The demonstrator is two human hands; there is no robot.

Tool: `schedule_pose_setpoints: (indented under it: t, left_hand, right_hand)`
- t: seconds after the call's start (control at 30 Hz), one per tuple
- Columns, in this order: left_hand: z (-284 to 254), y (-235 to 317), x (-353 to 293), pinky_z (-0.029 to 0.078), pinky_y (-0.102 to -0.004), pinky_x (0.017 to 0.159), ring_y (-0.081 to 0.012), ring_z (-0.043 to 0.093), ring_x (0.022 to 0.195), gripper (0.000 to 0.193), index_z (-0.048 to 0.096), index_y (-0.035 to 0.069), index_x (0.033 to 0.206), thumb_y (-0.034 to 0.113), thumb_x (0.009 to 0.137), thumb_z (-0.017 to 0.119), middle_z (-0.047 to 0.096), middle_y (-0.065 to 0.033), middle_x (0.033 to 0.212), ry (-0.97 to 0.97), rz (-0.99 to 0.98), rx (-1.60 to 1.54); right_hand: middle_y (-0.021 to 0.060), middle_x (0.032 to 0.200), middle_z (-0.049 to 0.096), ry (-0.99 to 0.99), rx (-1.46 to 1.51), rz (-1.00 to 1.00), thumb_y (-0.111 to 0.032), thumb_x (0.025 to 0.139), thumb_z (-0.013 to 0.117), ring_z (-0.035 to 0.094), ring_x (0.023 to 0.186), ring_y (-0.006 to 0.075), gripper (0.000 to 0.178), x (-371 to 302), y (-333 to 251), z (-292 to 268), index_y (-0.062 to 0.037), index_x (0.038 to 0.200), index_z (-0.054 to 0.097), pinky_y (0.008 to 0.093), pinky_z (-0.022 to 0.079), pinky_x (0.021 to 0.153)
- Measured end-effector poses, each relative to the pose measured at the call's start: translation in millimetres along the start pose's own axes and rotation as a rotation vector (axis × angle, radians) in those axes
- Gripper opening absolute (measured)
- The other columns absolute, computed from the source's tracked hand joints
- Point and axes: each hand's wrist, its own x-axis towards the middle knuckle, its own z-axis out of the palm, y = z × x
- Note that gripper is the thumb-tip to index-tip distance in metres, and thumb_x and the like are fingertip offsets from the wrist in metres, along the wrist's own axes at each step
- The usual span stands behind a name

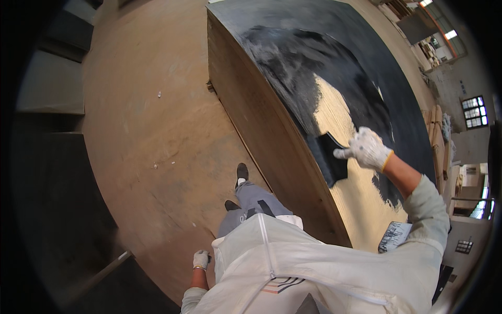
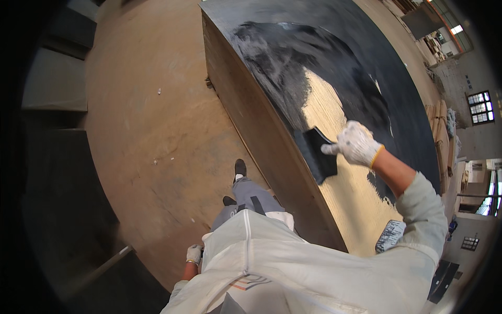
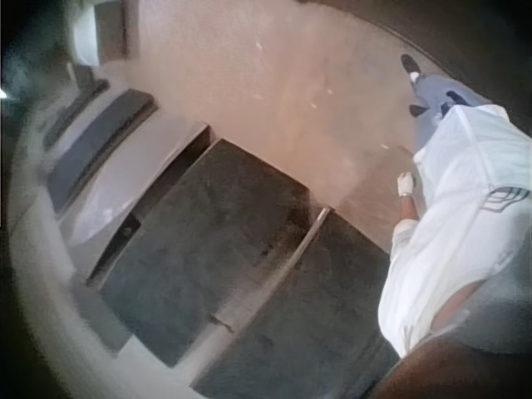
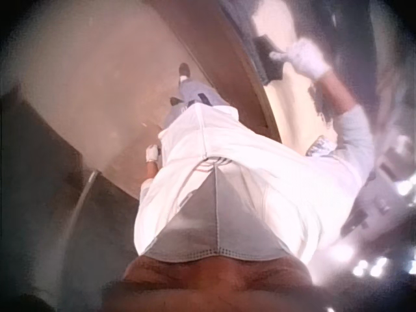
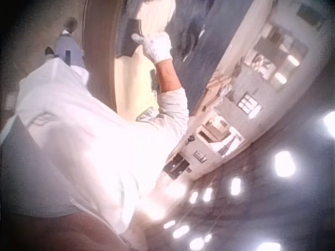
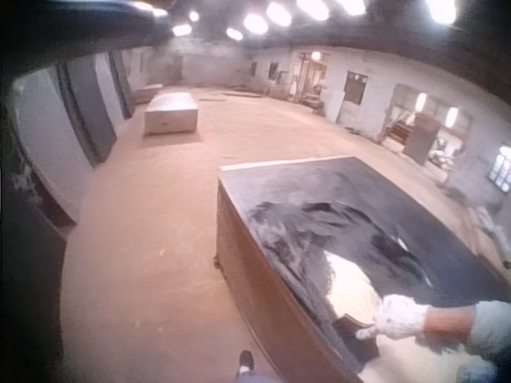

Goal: The person applies black paint to a large wooden board using a brush. They repeatedly dip the brush into a paint container and spread the paint across the surface, covering the edges and center areas.

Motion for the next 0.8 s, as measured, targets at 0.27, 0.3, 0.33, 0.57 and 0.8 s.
schedule_pose_setpoints:
  t: [0.27,0.3,0.33,0.57,0.8]
  left_hand:
    - [-41,127,56,0.052,-0.0332,0.053,-0.0178,0.066,0.059,0.019,0.073,0.001,0.097,0.019,0.099,0.068,0.070,-0.0099,0.072,0.030,0.150,0.127]
    - [-48,147,62,0.052,-0.0329,0.053,-0.0173,0.065,0.060,0.019,0.073,0.001,0.099,0.019,0.100,0.067,0.070,-0.0097,0.074,0.052,0.193,0.064]
    - [-57,167,67,0.052,-0.0325,0.054,-0.0167,0.065,0.060,0.019,0.073,0.001,0.100,0.019,0.100,0.067,0.070,-0.0096,0.075,0.072,0.236,0.000]
    - [-63,243,54,0.053,-0.0325,0.056,-0.0171,0.065,0.061,0.019,0.073,0.000,0.108,0.016,0.101,0.065,0.072,-0.0110,0.079,0.107,0.336,-0.067]
    - [-58,179,41,0.052,-0.0345,0.054,-0.0184,0.065,0.059,0.017,0.072,0.001,0.093,0.017,0.097,0.067,0.071,-0.0102,0.073,0.081,0.145,0.074]
  right_hand:
    - [0.0101,0.092,0.072,-0.030,0.067,0.121,-0.021,0.102,0.060,0.067,0.093,0.0319,0.047,-22,-14,8,-0.0517,0.135,0.072,0.0434,0.054,0.085]
    - [0.0099,0.092,0.072,-0.026,0.074,0.109,-0.022,0.102,0.060,0.068,0.093,0.0320,0.046,-10,-6,6,-0.0516,0.134,0.074,0.0432,0.054,0.085]
    - [0.0096,0.091,0.072,-0.023,0.081,0.095,-0.023,0.102,0.060,0.068,0.093,0.0321,0.044,3,4,3,-0.0515,0.132,0.075,0.0430,0.054,0.085]
    - [0.0112,0.116,0.079,-0.024,0.265,0.295,-0.033,0.104,0.067,0.075,0.107,0.0356,0.034,79,106,-20,-0.0409,0.137,0.074,0.0423,0.059,0.093]
    - [0.0153,0.124,0.077,-0.051,0.459,0.557,-0.008,0.096,0.064,0.075,0.109,0.0359,0.059,100,188,-22,-0.0383,0.146,0.068,0.0419,0.059,0.092]
